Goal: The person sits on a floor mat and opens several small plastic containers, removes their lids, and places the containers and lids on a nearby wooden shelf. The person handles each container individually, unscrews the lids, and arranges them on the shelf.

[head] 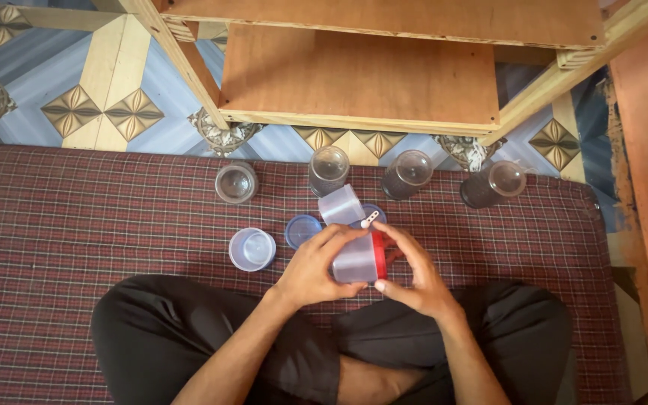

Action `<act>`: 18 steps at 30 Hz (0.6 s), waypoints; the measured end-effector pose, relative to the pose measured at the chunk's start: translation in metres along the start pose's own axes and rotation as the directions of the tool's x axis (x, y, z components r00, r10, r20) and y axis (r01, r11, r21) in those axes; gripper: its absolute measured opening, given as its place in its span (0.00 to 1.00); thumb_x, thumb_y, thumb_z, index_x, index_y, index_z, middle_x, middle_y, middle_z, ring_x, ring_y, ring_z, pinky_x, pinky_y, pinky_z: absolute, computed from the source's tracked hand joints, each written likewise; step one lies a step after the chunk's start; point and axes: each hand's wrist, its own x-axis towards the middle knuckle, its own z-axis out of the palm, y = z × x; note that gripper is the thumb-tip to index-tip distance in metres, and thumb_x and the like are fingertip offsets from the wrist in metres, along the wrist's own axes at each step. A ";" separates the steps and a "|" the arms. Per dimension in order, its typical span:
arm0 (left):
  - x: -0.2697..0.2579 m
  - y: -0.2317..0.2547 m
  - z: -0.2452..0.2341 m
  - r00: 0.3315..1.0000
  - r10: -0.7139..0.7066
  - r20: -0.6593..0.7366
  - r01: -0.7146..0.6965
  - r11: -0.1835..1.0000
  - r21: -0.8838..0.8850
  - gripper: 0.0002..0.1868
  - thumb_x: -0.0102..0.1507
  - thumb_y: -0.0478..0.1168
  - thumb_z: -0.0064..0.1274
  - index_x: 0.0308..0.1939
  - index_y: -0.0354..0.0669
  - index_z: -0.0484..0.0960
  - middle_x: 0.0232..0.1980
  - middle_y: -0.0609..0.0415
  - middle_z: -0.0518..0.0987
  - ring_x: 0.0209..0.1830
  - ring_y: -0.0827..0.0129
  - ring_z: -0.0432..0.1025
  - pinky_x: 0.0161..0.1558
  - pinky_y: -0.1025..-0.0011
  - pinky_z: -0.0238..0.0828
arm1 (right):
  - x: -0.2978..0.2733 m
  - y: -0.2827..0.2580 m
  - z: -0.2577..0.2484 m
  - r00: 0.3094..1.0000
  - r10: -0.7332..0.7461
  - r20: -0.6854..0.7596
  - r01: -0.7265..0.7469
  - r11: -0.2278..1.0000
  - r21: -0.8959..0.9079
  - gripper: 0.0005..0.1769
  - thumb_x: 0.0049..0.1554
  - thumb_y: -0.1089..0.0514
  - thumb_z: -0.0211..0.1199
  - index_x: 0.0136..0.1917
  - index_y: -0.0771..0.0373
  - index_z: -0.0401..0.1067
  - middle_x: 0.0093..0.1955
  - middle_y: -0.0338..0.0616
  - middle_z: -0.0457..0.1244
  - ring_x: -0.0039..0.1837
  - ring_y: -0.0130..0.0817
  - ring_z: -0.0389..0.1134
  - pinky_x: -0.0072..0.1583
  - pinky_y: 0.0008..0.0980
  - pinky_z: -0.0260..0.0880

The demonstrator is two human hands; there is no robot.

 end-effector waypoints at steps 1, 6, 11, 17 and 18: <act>0.000 0.000 0.000 1.000 0.002 -0.002 -0.002 1.000 -0.002 0.42 0.49 0.46 0.71 0.66 0.46 0.73 0.62 0.49 0.75 0.60 0.52 0.75 0.59 0.60 0.76 | 0.001 -0.002 0.000 1.000 0.023 0.010 -0.023 1.000 -0.011 0.43 0.54 0.47 0.72 0.75 0.69 0.62 0.64 0.50 0.63 0.61 0.35 0.65 0.58 0.35 0.68; 0.000 -0.001 0.002 0.997 -0.035 0.065 0.030 0.996 0.084 0.42 0.48 0.46 0.70 0.66 0.48 0.73 0.61 0.51 0.75 0.59 0.53 0.75 0.55 0.61 0.76 | -0.002 0.022 0.003 0.965 0.262 -0.024 -0.263 0.964 -0.047 0.37 0.52 0.41 0.68 0.65 0.68 0.70 0.46 0.44 0.70 0.46 0.29 0.70 0.49 0.30 0.72; -0.001 0.001 0.003 0.996 -0.011 0.085 -0.003 0.987 0.158 0.41 0.48 0.46 0.70 0.64 0.50 0.73 0.62 0.52 0.75 0.61 0.54 0.74 0.54 0.61 0.76 | -0.011 0.047 0.007 0.872 0.487 -0.053 -0.486 0.873 0.020 0.35 0.54 0.34 0.62 0.59 0.68 0.74 0.40 0.43 0.71 0.40 0.28 0.70 0.43 0.29 0.72; 0.001 0.001 0.001 0.999 -0.017 0.039 0.013 0.996 0.092 0.42 0.48 0.46 0.70 0.66 0.48 0.73 0.62 0.51 0.75 0.61 0.53 0.74 0.56 0.60 0.76 | -0.011 0.032 0.003 0.980 0.197 -0.017 -0.196 0.980 0.043 0.44 0.57 0.35 0.63 0.74 0.67 0.62 0.56 0.47 0.66 0.50 0.28 0.68 0.47 0.27 0.71; 0.001 0.000 0.001 0.999 -0.032 0.032 0.030 0.997 0.071 0.42 0.48 0.46 0.70 0.66 0.48 0.72 0.62 0.50 0.75 0.61 0.53 0.74 0.56 0.60 0.76 | -0.010 0.029 0.002 0.995 0.100 -0.021 -0.100 0.995 -0.009 0.44 0.58 0.36 0.65 0.75 0.69 0.61 0.61 0.50 0.64 0.54 0.31 0.67 0.49 0.28 0.70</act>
